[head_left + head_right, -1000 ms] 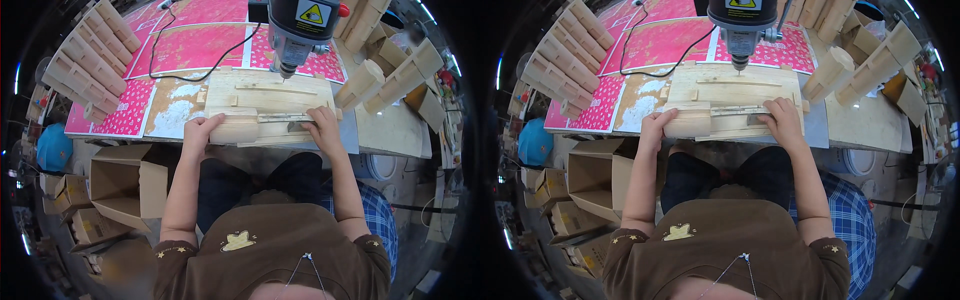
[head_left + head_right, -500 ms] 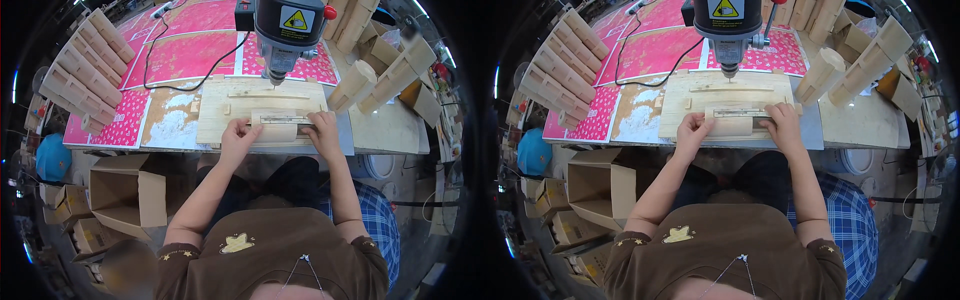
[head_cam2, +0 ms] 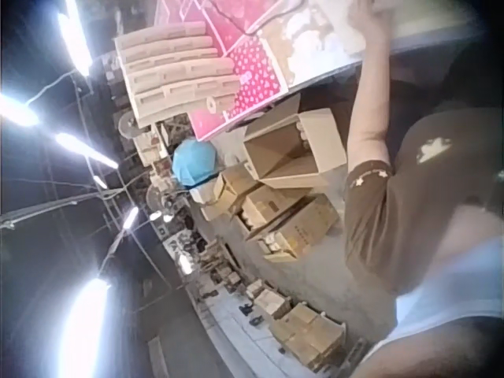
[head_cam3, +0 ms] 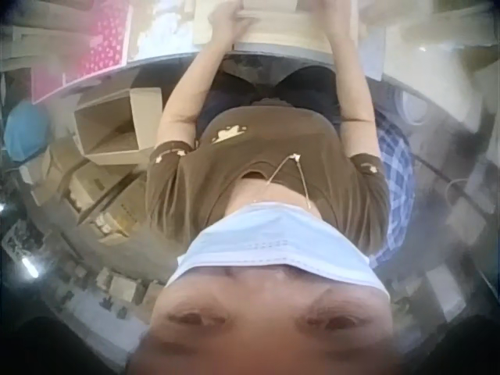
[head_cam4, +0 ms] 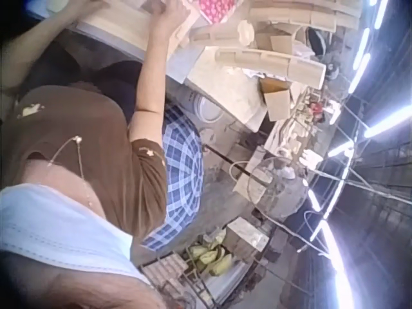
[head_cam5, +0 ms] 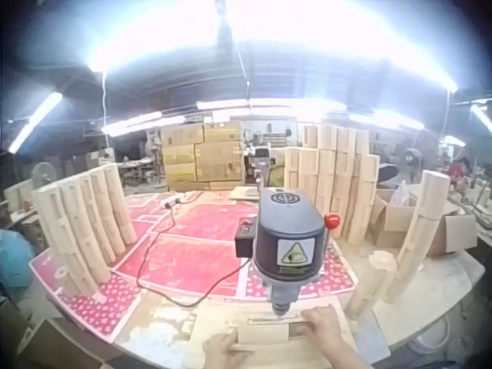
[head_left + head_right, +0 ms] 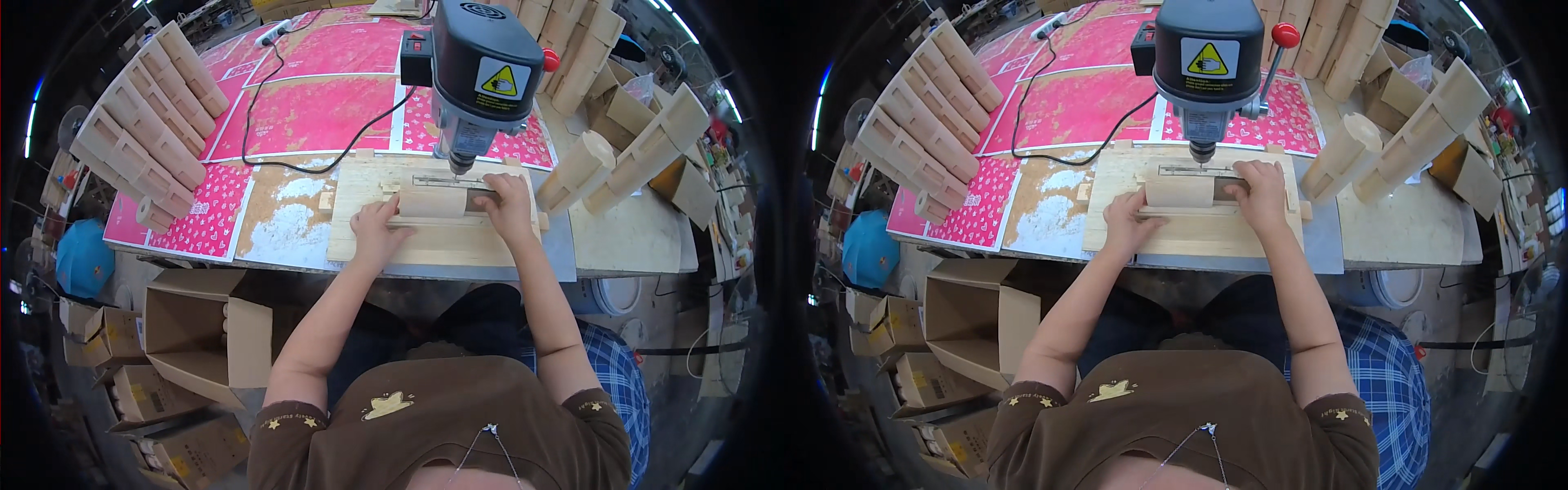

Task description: The recorder uses a drill press to bore vertical holes into cylindrical wooden components in a furniture manufacturing workshop.

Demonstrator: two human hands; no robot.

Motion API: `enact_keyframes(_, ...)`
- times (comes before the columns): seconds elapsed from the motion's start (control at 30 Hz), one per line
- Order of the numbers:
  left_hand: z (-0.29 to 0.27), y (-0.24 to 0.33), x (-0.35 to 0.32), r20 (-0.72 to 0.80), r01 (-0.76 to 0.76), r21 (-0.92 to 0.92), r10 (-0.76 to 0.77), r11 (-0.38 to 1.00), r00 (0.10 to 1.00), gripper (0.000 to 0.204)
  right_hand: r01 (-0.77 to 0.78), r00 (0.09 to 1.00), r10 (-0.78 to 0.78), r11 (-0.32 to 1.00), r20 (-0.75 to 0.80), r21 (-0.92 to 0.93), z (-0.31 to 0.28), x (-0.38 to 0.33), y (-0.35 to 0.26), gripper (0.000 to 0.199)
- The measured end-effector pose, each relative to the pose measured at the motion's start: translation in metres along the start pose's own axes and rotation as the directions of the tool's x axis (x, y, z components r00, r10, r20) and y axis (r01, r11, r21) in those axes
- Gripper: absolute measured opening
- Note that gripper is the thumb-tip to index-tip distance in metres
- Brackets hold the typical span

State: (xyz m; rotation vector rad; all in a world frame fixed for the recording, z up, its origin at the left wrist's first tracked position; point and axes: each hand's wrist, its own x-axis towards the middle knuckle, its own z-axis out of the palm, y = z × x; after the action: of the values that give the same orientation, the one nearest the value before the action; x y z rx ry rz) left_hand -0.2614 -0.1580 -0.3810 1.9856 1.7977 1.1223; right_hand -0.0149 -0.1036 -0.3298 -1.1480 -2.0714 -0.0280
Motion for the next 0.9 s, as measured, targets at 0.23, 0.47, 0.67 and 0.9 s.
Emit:
enact_keyframes(0.23,0.0,-0.016,0.011,0.053,-0.114,0.062,0.111,0.991,0.992,0.057,-0.251,0.966,0.249,0.845,0.066,0.472,-0.026,0.011,0.003,0.028)
enact_keyframes(0.47,-0.004,-0.009,0.01,0.022,-0.142,0.061,0.141,0.988,0.99,0.038,0.064,0.913,0.146,0.871,-0.38,0.488,-0.102,0.129,0.01,0.029)
enact_keyframes(0.67,-0.008,-0.005,0.011,0.109,-0.1,0.123,0.086,0.987,0.99,0.049,-0.166,0.963,0.23,0.916,-0.141,0.364,-0.116,0.164,-0.019,0.031)
enact_keyframes(0.9,-0.006,-0.006,0.01,0.09,-0.127,0.101,0.119,0.987,0.989,0.046,-0.047,0.948,0.1,0.983,-0.302,0.179,-0.119,0.077,-0.065,0.018)
